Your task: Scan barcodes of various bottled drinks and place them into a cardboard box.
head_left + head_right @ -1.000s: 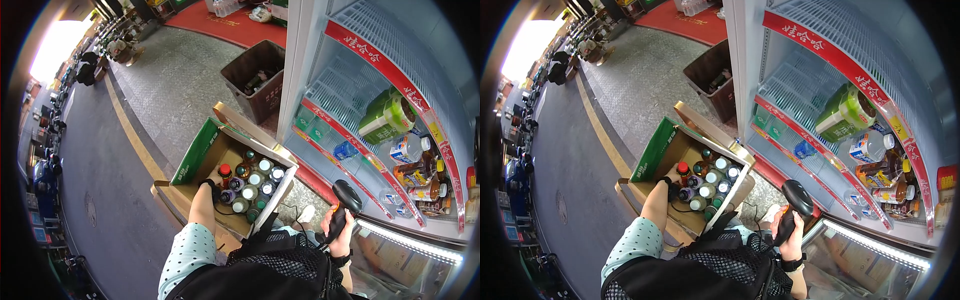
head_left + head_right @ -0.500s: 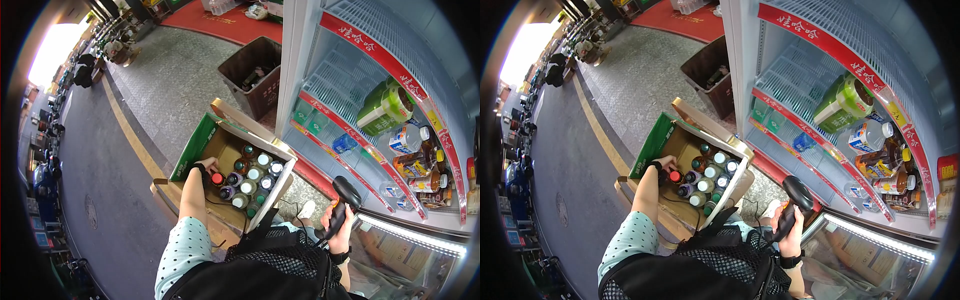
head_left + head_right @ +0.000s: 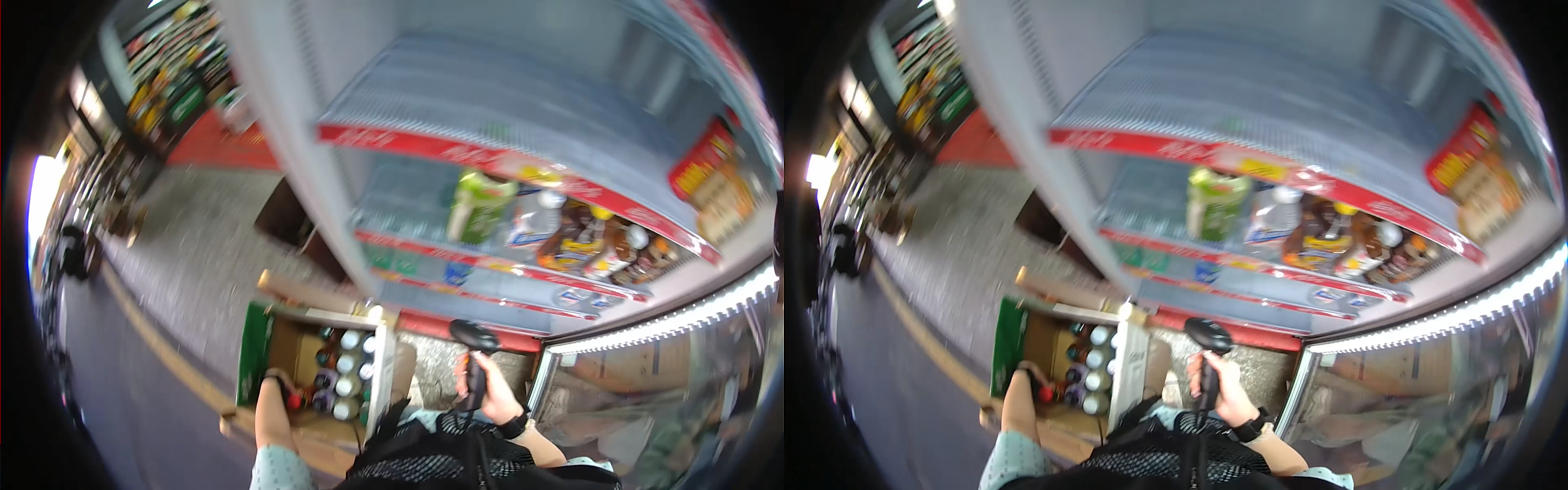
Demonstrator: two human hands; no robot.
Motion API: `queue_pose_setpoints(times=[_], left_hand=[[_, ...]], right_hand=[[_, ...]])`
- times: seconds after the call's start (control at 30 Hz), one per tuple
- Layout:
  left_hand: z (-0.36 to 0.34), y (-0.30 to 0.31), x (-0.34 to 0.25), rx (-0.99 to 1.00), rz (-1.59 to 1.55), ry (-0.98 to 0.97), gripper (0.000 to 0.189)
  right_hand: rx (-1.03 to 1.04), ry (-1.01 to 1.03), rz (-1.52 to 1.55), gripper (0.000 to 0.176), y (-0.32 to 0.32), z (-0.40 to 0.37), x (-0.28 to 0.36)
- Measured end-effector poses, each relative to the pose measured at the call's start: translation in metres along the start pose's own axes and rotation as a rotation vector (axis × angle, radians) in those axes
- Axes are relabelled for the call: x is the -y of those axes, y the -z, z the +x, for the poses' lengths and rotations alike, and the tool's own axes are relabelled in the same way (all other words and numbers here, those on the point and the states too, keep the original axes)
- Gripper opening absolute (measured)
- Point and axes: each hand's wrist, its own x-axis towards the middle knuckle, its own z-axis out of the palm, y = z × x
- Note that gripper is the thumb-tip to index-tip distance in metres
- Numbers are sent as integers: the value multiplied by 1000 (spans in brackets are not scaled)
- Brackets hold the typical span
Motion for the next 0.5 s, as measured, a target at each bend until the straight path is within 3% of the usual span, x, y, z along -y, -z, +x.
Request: queue_pose_setpoints(times=[0.07,0.13,0.33,0.43,0.5], left_hand=[[66,-3,35,295,80,277,55],[-21,4,-31,-82,204,128,47],[12,18,-16,-456,-38,426,54],[13,45,-9,-845,-138,560,58],[-81,74,-66,-1132,-156,488,48]], right_hand=[[40,-58,104,30,8,2,1],[92,-50,129,28,10,1,6],[115,-81,231,31,35,-3,18],[51,-28,237,29,41,-19,46],[42,17,254,29,62,-16,56]])
